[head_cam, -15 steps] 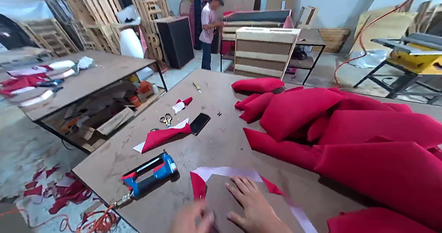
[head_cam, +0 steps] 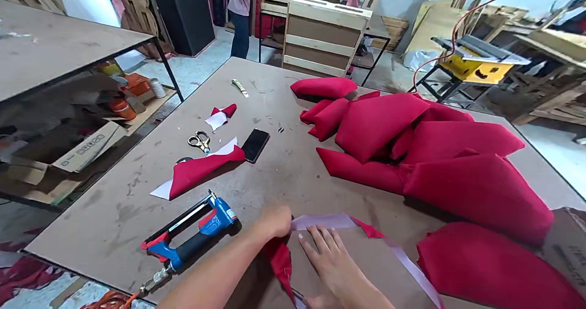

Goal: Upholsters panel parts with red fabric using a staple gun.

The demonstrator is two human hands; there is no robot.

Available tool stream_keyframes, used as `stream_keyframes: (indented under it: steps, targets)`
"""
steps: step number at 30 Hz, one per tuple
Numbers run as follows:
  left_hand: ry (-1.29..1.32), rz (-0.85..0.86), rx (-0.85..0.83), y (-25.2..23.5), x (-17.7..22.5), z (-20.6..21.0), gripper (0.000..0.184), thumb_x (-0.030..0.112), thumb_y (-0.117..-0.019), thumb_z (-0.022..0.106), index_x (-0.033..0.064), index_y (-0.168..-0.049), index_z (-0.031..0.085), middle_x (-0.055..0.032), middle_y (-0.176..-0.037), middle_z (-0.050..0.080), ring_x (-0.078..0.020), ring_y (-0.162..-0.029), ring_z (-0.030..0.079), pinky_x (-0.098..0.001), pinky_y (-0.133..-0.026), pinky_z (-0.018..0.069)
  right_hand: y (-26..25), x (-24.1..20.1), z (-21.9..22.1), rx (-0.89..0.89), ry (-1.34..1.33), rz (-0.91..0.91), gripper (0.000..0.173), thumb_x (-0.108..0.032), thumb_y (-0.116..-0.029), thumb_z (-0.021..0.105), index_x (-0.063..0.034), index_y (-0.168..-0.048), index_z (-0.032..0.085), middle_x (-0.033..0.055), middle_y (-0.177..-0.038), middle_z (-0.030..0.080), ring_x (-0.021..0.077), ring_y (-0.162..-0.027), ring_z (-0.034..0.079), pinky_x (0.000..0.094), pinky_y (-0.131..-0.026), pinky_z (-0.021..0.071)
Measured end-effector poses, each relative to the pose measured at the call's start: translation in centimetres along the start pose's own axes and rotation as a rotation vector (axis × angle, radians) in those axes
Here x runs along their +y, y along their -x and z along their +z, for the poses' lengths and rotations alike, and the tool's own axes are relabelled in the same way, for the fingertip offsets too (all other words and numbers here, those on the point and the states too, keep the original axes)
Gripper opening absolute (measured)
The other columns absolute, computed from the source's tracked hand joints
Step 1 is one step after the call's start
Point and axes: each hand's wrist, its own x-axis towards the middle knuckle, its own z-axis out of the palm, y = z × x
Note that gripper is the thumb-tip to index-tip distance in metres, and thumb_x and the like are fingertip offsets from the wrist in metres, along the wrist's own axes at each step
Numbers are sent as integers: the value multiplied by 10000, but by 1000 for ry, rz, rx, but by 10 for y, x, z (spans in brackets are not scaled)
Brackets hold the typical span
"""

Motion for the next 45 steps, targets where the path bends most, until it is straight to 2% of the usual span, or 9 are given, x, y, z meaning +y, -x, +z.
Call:
stream_keyframes:
  steps: [5, 10, 17, 20, 28, 31, 36, 40, 45]
  targets:
    - [159, 85, 112, 15, -17, 6, 325, 352, -1025, 561, 71, -1030, 724, -159, -1004, 705, -336, -1008, 667, -589, -905, 513, 15, 6, 14, 78, 12, -40, 1226, -938, -614, 619, -253, -1601, 379, 171, -1657, 332, 420, -1527, 293, 700, -1191, 248]
    - [285, 72, 159, 12, -29, 17, 347, 392, -1017, 585, 89, -1047, 751, -119, -1013, 725, -281, -1020, 679, -537, -943, 518, 18, 0, 25, 124, 33, -129, 1114, -813, -727, 663, -95, -1553, 455, 36, -1685, 325, 294, -1555, 293, 704, -1175, 283]
    - [335, 85, 111, 12, -31, 17, 341, 361, -1034, 539, 86, -1078, 737, -123, -1024, 717, -281, -1033, 671, -532, -953, 509, -28, -19, -23, -425, -133, -28, 1107, -622, -761, 784, -44, -1597, 345, 89, -1709, 251, 283, -1573, 247, 678, -1237, 157]
    - [320, 138, 120, 15, -37, 19, 372, 389, -1029, 533, 84, -1073, 742, -126, -1021, 722, -286, -1053, 669, -519, -992, 494, -69, -31, -51, -676, -75, -10, 1128, -646, -750, 782, 15, -1563, 364, 162, -1681, 281, 353, -1540, 299, 650, -1207, 275]
    - [246, 178, 334, 42, -36, 47, 351, 307, -1046, 509, 63, -1014, 758, -94, -1061, 736, -255, -1126, 654, -451, -1071, 454, -64, -33, -47, -665, -91, 18, 1134, -676, -785, 740, -17, -1601, 310, 125, -1717, 206, 311, -1574, 233, 609, -1252, 206]
    - [55, 444, 822, 42, -38, 91, 239, 178, -990, 552, 94, -856, 731, -45, -828, 708, -235, -896, 689, -421, -851, 561, -38, -25, -21, -425, -106, -15, 1110, -768, -786, 659, -53, -1585, 375, 103, -1687, 303, 248, -1564, 271, 546, -1275, 184]
    - [-127, 593, 930, 63, -21, 102, 225, 126, -990, 532, 91, -1027, 752, -29, -835, 693, -217, -863, 666, -394, -827, 545, 18, -9, 53, 527, -138, -18, 707, -711, -769, 736, -114, -1148, 723, 126, -1288, 675, 284, -1223, 632, 498, -1026, 525]
    - [-222, 542, 910, 67, -16, 110, 148, 104, -910, 565, 104, -838, 694, -24, -816, 670, -215, -849, 648, -393, -805, 533, 4, -11, 52, 401, 14, -120, 779, -681, -934, 479, -237, -1573, 448, -80, -1588, 481, 146, -1209, 613, 376, -882, 535]
    - [-191, 511, 678, 96, -31, 107, 332, 361, -1074, 465, 200, -1124, 751, -3, -1007, 694, -200, -1052, 645, -456, -1018, 491, -2, -7, 56, 420, -33, -151, 524, -408, -986, 437, -291, -1476, 582, -164, -1475, 586, 127, -1097, 652, 374, -823, 538]
